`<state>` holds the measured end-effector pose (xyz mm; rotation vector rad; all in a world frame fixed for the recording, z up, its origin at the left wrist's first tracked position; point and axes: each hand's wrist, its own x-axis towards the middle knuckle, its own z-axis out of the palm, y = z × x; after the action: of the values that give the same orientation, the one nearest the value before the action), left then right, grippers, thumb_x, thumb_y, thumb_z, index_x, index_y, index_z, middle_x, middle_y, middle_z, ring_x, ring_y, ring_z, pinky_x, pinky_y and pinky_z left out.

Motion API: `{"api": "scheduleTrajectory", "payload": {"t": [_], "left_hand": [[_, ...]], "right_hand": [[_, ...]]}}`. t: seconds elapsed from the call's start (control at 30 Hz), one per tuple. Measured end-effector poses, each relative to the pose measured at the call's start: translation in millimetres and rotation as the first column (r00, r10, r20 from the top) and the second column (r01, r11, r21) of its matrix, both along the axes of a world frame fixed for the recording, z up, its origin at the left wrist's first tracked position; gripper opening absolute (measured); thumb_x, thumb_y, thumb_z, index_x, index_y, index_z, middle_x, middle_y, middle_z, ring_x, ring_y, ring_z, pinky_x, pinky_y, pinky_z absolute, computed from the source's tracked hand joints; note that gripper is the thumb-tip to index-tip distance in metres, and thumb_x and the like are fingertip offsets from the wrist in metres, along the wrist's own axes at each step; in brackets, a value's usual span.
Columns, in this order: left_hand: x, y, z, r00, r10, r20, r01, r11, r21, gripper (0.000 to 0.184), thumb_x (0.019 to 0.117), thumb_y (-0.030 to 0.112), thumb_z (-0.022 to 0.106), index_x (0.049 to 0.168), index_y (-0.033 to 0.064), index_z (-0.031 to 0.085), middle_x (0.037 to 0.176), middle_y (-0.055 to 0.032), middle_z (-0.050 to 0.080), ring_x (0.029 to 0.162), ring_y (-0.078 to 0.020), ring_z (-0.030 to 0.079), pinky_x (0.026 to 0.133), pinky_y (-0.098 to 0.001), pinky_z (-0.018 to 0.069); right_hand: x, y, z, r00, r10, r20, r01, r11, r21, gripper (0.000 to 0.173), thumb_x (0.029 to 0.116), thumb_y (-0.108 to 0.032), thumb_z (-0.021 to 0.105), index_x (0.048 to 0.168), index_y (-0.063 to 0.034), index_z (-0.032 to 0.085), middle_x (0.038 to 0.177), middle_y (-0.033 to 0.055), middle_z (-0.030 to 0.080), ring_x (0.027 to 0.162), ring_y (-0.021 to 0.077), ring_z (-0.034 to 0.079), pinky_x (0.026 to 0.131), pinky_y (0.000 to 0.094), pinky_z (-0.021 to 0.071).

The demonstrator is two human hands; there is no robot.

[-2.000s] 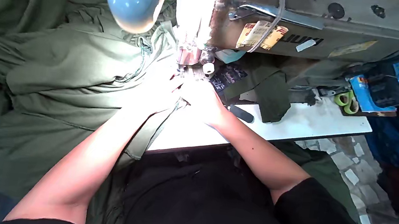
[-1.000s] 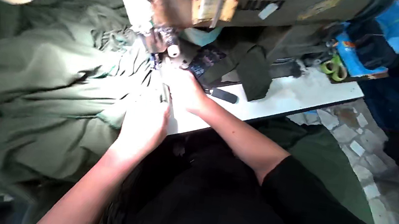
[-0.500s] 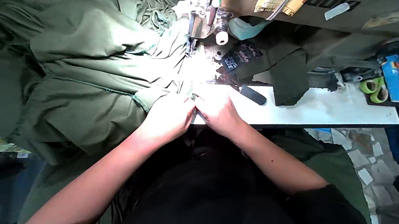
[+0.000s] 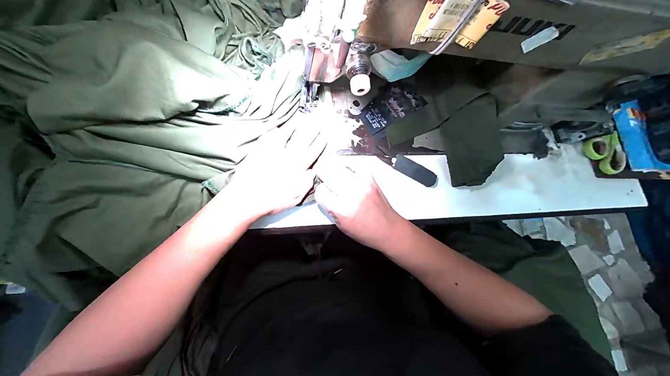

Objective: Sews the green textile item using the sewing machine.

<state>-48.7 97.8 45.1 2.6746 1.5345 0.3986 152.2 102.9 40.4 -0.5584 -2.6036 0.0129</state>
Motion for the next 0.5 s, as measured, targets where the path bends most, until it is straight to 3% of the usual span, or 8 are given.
{"api": "scheduleTrajectory", "payload": {"t": [0.13, 0.2, 0.27, 0.33, 0.43, 0.5], "left_hand": [[3.0, -1.1, 3.8, 0.998, 0.039, -0.05, -0.043, 0.995, -0.089, 0.06, 0.1021, 0.031, 0.032, 0.155, 0.0071, 0.044, 0.161, -0.0178, 0.041, 0.151, -0.0408, 0.034, 0.116, -0.0611, 0.0298], [7.6, -8.0, -1.5, 0.998, 0.048, 0.034, -0.049, 0.999, 0.022, 0.054, 0.0998, 0.027, 0.038, 0.144, 0.0041, 0.058, 0.153, -0.0189, 0.052, 0.145, -0.0413, 0.043, 0.113, -0.0609, 0.0349], [14.5, -25.1, -5.7, 0.988, 0.04, 0.15, -0.054, 0.994, 0.091, 0.043, 0.096, 0.021, 0.048, 0.127, -0.0006, 0.069, 0.14, -0.0186, 0.063, 0.134, -0.0392, 0.055, 0.108, -0.0586, 0.0416], [14.6, -39.7, -11.1, 0.975, 0.001, 0.22, -0.026, 0.993, 0.112, 0.038, 0.0927, 0.018, 0.051, 0.116, -0.0016, 0.074, 0.127, -0.0174, 0.07, 0.121, -0.036, 0.065, 0.101, -0.056, 0.0475], [8.8, -42.5, -13.0, 0.961, -0.076, 0.267, 0.044, 0.991, 0.125, 0.031, 0.0929, 0.018, 0.05, 0.102, 0.0034, 0.076, 0.117, -0.0125, 0.073, 0.116, -0.0317, 0.066, 0.1, -0.0507, 0.0487], [6.1, -40.8, -14.0, 0.961, -0.084, 0.265, 0.056, 0.992, 0.112, 0.032, 0.0944, 0.019, 0.049, 0.104, 0.0045, 0.077, 0.121, -0.0127, 0.072, 0.119, -0.032, 0.065, 0.101, -0.0514, 0.0471]], "right_hand": [[1.2, 2.9, -1.3, 1.0, 0.027, -0.002, -0.027, 1.0, -0.012, 0.015, 0.0933, -0.005, 0.058, 0.084, -0.0039, 0.07, 0.097, 0.0163, 0.071, 0.094, 0.0311, 0.07, 0.082, 0.0473, 0.0559], [1.4, 2.5, -1.4, 1.0, 0.017, -0.005, -0.017, 1.0, -0.007, 0.016, 0.0938, -0.006, 0.057, 0.086, -0.0047, 0.071, 0.098, 0.0162, 0.072, 0.097, 0.0311, 0.071, 0.088, 0.048, 0.0553], [1.1, 3.0, -1.7, 1.0, 0.016, -0.019, -0.016, 1.0, -0.008, 0.017, 0.094, -0.006, 0.057, 0.086, -0.005, 0.072, 0.093, 0.0158, 0.07, 0.093, 0.0311, 0.07, 0.082, 0.0468, 0.0551], [1.0, 3.9, -0.8, 1.0, 0.018, -0.02, -0.019, 1.0, -0.015, 0.016, 0.0941, -0.006, 0.058, 0.086, -0.0049, 0.071, 0.092, 0.0148, 0.07, 0.091, 0.0301, 0.069, 0.079, 0.0452, 0.0551], [0.3, 3.7, 0.7, 1.0, 0.005, 0.0, -0.005, 1.0, -0.012, 0.015, 0.094, -0.006, 0.058, 0.085, -0.0049, 0.07, 0.096, 0.0148, 0.072, 0.094, 0.0298, 0.07, 0.082, 0.0456, 0.0558], [0.0, 4.7, 0.6, 1.0, 0.005, 0.01, -0.005, 1.0, -0.004, 0.016, 0.0952, -0.006, 0.057, 0.087, -0.0044, 0.071, 0.098, 0.015, 0.071, 0.096, 0.0299, 0.07, 0.083, 0.0455, 0.0553]]}}
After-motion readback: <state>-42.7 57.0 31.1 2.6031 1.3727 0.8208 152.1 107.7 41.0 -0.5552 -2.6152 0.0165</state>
